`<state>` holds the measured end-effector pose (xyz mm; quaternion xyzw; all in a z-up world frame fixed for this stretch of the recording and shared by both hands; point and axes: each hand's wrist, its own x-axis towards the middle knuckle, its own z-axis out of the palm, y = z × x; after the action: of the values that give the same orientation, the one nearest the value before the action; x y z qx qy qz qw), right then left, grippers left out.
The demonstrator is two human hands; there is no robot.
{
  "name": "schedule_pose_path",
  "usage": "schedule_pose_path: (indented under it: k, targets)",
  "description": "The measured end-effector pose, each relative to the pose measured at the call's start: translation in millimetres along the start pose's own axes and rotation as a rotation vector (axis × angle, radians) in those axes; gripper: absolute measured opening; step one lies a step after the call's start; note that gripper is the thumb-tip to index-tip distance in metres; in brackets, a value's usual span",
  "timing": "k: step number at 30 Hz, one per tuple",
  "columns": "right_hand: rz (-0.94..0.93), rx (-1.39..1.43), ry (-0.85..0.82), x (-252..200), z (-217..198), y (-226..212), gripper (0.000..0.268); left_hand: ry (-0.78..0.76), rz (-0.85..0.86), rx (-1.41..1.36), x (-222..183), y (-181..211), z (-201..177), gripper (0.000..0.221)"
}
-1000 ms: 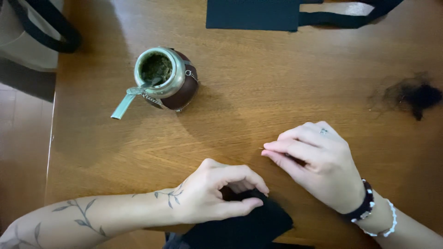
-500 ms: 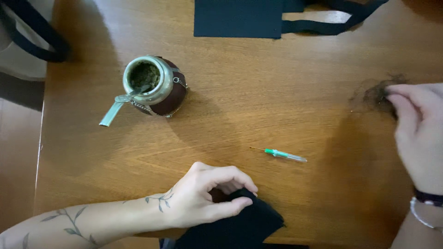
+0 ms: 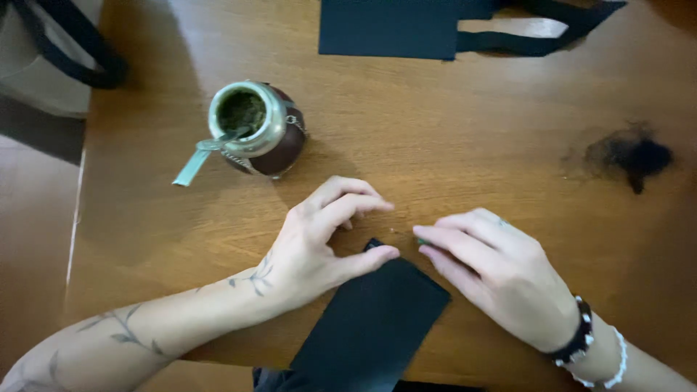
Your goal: Using a seam ripper to remove stitches from a black fabric component
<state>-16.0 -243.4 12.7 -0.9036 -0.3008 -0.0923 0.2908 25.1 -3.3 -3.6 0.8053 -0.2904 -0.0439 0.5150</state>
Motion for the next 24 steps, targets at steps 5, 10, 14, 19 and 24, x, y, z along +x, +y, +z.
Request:
schedule_pose_path:
  k: [5, 10, 14, 19, 24]
  targets:
    - [-0.049, 0.001, 0.007, 4, -5, -19, 0.021, 0.0, 0.047, -0.057, -5, -3, 2, 0.014]
    - [-0.003, -0.012, -0.031, 2, -10, -10, 0.02, -0.031, 0.027, -0.134, 0, 3, -5, 0.001]
    - [0.123, -0.062, -0.064, 0, -14, -3, 0.013, -0.016, -0.036, -0.167, 0, 5, -6, 0.003]
    - [0.207, -0.141, -0.096, -1, -17, 1, 0.018, 0.0, 0.041, -0.085, -1, -5, 2, 0.007]
    - [0.082, -0.166, 0.024, 5, -13, -12, 0.011, 0.007, 0.171, 0.043, -2, -13, 10, 0.025]
